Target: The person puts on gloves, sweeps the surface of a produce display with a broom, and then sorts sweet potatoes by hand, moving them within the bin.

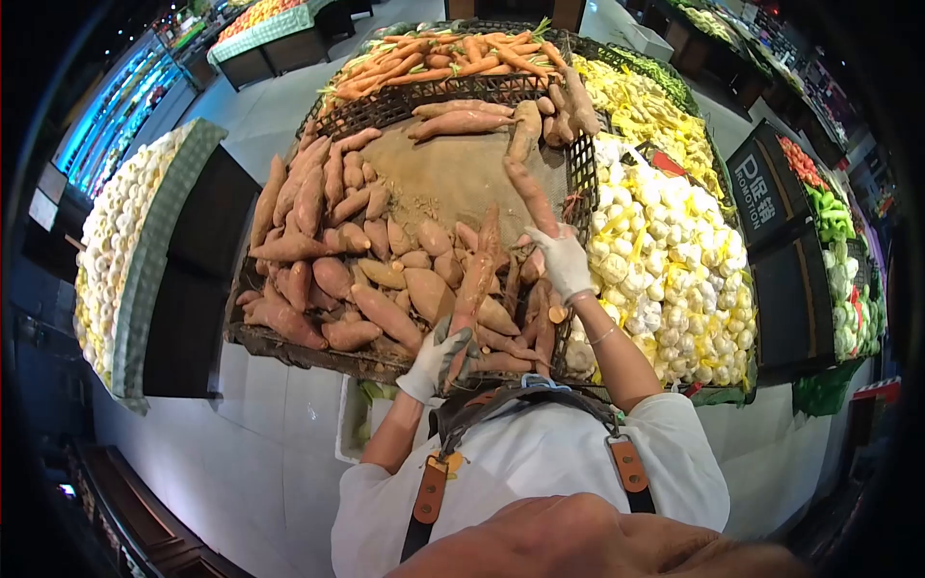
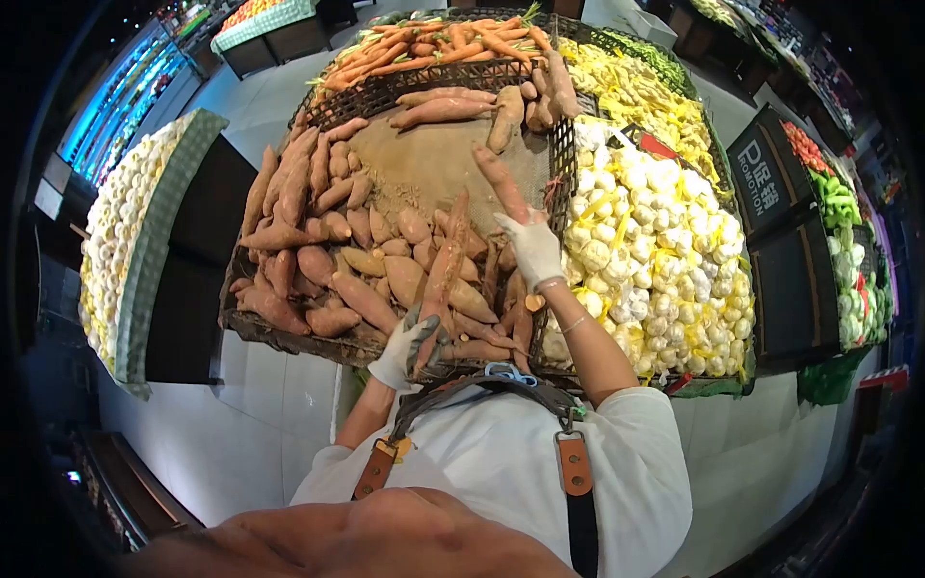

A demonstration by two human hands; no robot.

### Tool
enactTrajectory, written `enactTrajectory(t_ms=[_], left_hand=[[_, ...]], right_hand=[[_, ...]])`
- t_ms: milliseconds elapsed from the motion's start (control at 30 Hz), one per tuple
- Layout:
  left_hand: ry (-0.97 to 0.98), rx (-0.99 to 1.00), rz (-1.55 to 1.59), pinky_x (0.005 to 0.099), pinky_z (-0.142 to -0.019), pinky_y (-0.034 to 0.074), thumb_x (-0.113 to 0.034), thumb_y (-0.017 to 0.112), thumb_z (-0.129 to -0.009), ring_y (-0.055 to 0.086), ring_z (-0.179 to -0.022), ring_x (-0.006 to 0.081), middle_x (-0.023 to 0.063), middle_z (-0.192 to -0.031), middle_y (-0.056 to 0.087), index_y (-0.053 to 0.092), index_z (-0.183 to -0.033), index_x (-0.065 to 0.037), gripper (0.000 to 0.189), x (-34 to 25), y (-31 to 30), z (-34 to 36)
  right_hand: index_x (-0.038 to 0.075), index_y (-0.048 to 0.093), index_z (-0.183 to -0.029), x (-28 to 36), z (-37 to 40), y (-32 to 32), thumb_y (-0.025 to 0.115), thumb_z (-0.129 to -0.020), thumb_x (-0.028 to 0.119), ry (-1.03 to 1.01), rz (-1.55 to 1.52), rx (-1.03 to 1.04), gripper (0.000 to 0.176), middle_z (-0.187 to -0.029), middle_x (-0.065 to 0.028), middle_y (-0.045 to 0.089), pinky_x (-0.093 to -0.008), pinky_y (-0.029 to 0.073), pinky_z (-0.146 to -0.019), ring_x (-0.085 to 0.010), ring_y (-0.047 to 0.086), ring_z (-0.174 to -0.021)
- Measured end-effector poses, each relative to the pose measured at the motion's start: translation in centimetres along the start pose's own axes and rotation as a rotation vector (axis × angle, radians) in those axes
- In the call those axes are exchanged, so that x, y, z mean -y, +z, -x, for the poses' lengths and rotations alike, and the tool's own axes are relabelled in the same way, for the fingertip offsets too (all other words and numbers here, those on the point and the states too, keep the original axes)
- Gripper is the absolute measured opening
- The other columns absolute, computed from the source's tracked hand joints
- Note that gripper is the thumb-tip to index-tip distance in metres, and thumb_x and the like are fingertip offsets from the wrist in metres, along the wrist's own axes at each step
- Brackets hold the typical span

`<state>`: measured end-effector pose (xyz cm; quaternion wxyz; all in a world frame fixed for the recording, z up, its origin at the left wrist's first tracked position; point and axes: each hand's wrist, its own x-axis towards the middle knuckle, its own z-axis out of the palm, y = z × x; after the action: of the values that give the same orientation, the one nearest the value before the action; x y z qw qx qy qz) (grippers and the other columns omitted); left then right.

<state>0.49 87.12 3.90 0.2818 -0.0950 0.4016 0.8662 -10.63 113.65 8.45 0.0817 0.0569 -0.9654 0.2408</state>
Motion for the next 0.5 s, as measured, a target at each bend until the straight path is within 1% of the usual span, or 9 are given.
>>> enactTrajectory(t_ms=[100, 167, 233, 267, 333, 367, 433, 467, 500], left_hand=[[0.229, -0.046, -0.256, 0.0275, -0.045, 0.047, -0.010, 0.066, -0.089, 0.061, -0.064, 0.0171, 0.0097, -0.084, 0.063, 0.033, -0.146, -0.007, 0.066, -3.2, -0.5, -4.3], [0.228, -0.071, -0.398, 0.0254, -0.046, 0.044, -0.007, 0.066, -0.088, 0.058, -0.066, 0.0130, 0.0075, -0.086, 0.063, 0.021, -0.153, -0.009, 0.079, -6.5, -0.6, -7.2], [0.282, -0.060, -0.416, 0.0230, -0.049, 0.044, -0.006, 0.068, -0.085, 0.056, -0.066, 0.0085, 0.0071, -0.093, 0.065, 0.029, -0.149, -0.009, 0.075, -9.3, -0.8, -10.7], [0.328, -0.038, -0.568, 0.0249, -0.057, 0.047, -0.008, 0.069, -0.083, 0.059, -0.073, 0.0109, 0.0085, -0.100, 0.066, 0.032, -0.148, -0.009, 0.074, -10.9, -1.3, -12.7], [0.668, -0.046, -1.019, 0.0316, -0.087, 0.049, -0.016, 0.072, -0.080, 0.062, -0.103, 0.0218, 0.0134, -0.119, 0.063, 0.038, -0.144, -0.009, 0.073, -13.6, -3.2, -17.9], [0.649, -0.092, -1.148, 0.0322, -0.091, 0.047, -0.019, 0.071, -0.080, 0.060, -0.109, 0.0239, 0.0142, -0.122, 0.062, 0.038, -0.144, -0.009, 0.073, -15.5, -2.5, -19.0], [0.593, -0.191, -1.410, 0.0335, -0.099, 0.043, -0.025, 0.071, -0.081, 0.056, -0.120, 0.0282, 0.0158, -0.128, 0.059, 0.038, -0.144, -0.009, 0.073, -19.0, -0.5, -20.1], [0.586, -0.164, -1.384, 0.0364, -0.099, 0.044, -0.030, 0.068, -0.081, 0.055, -0.121, 0.0312, 0.0173, -0.132, 0.056, 0.038, -0.145, -0.010, 0.073, -20.3, 1.3, -20.0], [0.613, -0.179, -1.483, 0.0372, -0.099, 0.044, -0.031, 0.068, -0.081, 0.055, -0.121, 0.0320, 0.0174, -0.133, 0.056, 0.038, -0.144, -0.010, 0.073, -21.3, 1.8, -20.8]], right_hand=[[0.030, 0.064, -0.118, -2.0, 1.3, -1.2, 0.050, -0.095, 0.029, 0.000, 0.031, -0.132, 0.026, -0.124, -0.0160, 0.053, -0.0408, 0.050, -0.086, -0.0349, 0.060, -0.101], [0.030, 0.063, -0.119, -3.9, 2.3, -1.1, 0.051, -0.095, 0.028, 0.046, -0.018, -0.232, 0.027, -0.124, -0.0142, 0.054, -0.0406, 0.050, -0.085, -0.0342, 0.060, -0.100], [0.030, 0.063, -0.119, -4.4, 3.4, -2.2, 0.051, -0.095, 0.024, 0.116, -0.022, -0.231, 0.028, -0.123, -0.0143, 0.053, -0.0404, 0.050, -0.084, -0.0337, 0.060, -0.101], [0.032, 0.063, -0.120, -4.9, 4.0, -2.3, 0.050, -0.094, 0.021, 0.114, 0.007, -0.233, 0.031, -0.120, -0.0159, 0.053, -0.0411, 0.051, -0.081, -0.0350, 0.060, -0.097], [0.031, 0.064, -0.119, -7.0, 4.8, -0.6, 0.049, -0.095, 0.023, 0.113, 0.021, -0.254, 0.030, -0.109, -0.0174, 0.052, -0.0407, 0.050, -0.077, -0.0347, 0.059, -0.091], [0.031, 0.065, -0.119, -7.6, 5.1, 0.3, 0.049, -0.095, 0.024, 0.116, 0.024, -0.264, 0.029, -0.104, -0.0182, 0.052, -0.0405, 0.049, -0.075, -0.0346, 0.059, -0.087], [0.033, 0.065, -0.119, -6.9, 5.7, 0.6, 0.050, -0.093, 0.019, 0.267, 0.123, -0.084, 0.033, -0.102, -0.0185, 0.051, -0.0421, 0.050, -0.070, -0.0346, 0.060, -0.084], [0.035, 0.065, -0.118, -7.0, 6.0, 1.3, 0.050, -0.092, 0.016, 0.241, 0.082, -0.120, 0.036, -0.102, -0.0170, 0.051, -0.0426, 0.050, -0.066, -0.0343, 0.060, -0.084], [0.035, 0.064, -0.119, -7.3, 6.2, 1.7, 0.049, -0.093, 0.018, 0.240, 0.078, -0.131, 0.035, -0.102, -0.0176, 0.051, -0.0432, 0.051, -0.067, -0.0357, 0.061, -0.083]])
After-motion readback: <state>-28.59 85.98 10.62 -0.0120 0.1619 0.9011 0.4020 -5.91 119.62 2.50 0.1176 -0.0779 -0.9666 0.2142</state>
